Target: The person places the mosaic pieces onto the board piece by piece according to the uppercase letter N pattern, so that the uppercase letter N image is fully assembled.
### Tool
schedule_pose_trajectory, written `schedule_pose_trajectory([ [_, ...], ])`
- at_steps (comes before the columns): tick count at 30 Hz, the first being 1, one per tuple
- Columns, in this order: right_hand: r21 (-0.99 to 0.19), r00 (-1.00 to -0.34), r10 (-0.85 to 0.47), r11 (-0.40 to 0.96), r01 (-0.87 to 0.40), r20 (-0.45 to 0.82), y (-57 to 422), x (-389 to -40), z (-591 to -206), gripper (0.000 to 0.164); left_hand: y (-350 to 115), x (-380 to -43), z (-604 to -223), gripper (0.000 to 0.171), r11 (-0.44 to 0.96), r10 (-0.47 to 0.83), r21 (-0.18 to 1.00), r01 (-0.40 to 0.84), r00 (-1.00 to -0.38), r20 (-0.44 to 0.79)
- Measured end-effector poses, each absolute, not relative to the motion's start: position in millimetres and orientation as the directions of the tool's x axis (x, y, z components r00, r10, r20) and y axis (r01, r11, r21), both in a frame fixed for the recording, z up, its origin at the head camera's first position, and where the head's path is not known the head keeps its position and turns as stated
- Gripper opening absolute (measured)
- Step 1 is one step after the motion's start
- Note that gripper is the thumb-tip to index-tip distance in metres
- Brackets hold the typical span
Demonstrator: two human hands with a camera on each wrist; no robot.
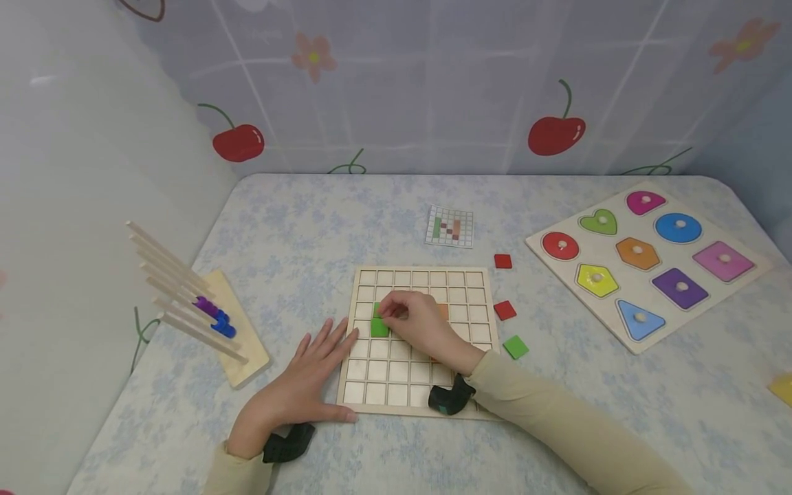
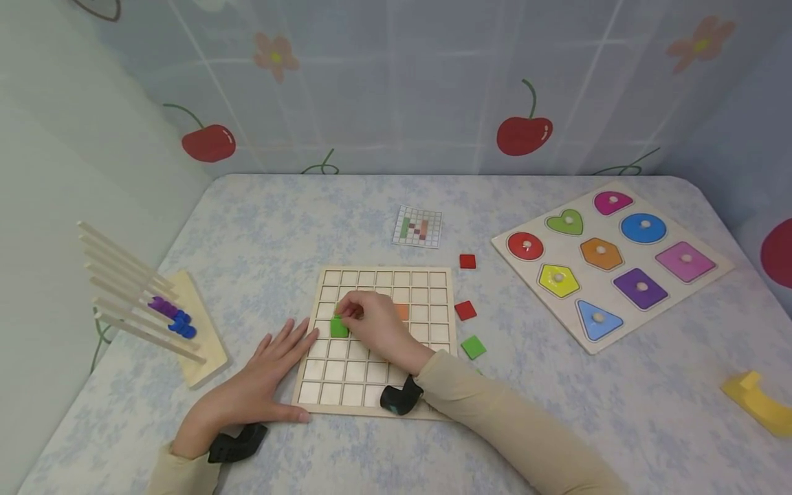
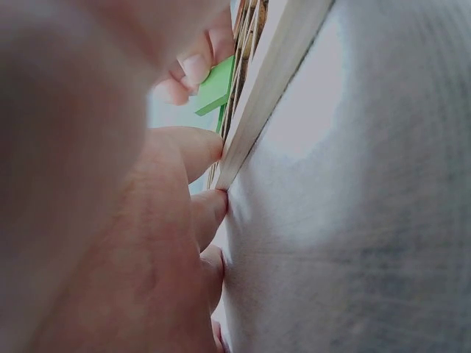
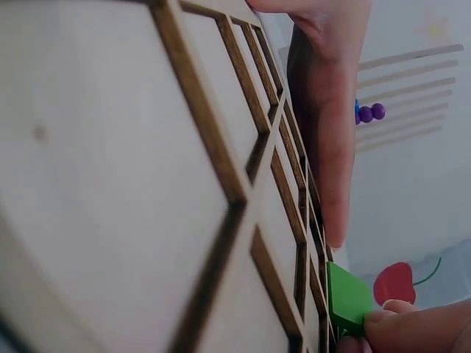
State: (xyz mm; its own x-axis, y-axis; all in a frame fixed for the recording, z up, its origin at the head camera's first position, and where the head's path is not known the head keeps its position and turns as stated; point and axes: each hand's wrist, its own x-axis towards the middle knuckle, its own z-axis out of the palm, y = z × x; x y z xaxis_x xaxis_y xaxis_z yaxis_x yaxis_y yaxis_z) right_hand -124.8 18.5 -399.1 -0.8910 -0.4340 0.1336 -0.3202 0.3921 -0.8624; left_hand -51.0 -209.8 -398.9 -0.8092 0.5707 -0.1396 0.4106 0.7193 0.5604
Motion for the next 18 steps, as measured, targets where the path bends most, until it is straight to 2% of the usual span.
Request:
schedule_pose_trajectory([
  [12,-0.836,-0.873,-0.476,0.432,-0.338,0.106,25.7,-125.7,-391.1,0.009,-210.0,-50.9,-399.1,0.113,0.713,0.570,0.571,0.407,-0.810,-0.136],
  [18,-0.852,-0.889,-0.444,0.415,-0.319,0.116,54.4,-128.7,-377.9,0.010,-209.6,-50.4,-400.0,0.112,0.705,0.575,0.577,0.412,-0.809,-0.125],
])
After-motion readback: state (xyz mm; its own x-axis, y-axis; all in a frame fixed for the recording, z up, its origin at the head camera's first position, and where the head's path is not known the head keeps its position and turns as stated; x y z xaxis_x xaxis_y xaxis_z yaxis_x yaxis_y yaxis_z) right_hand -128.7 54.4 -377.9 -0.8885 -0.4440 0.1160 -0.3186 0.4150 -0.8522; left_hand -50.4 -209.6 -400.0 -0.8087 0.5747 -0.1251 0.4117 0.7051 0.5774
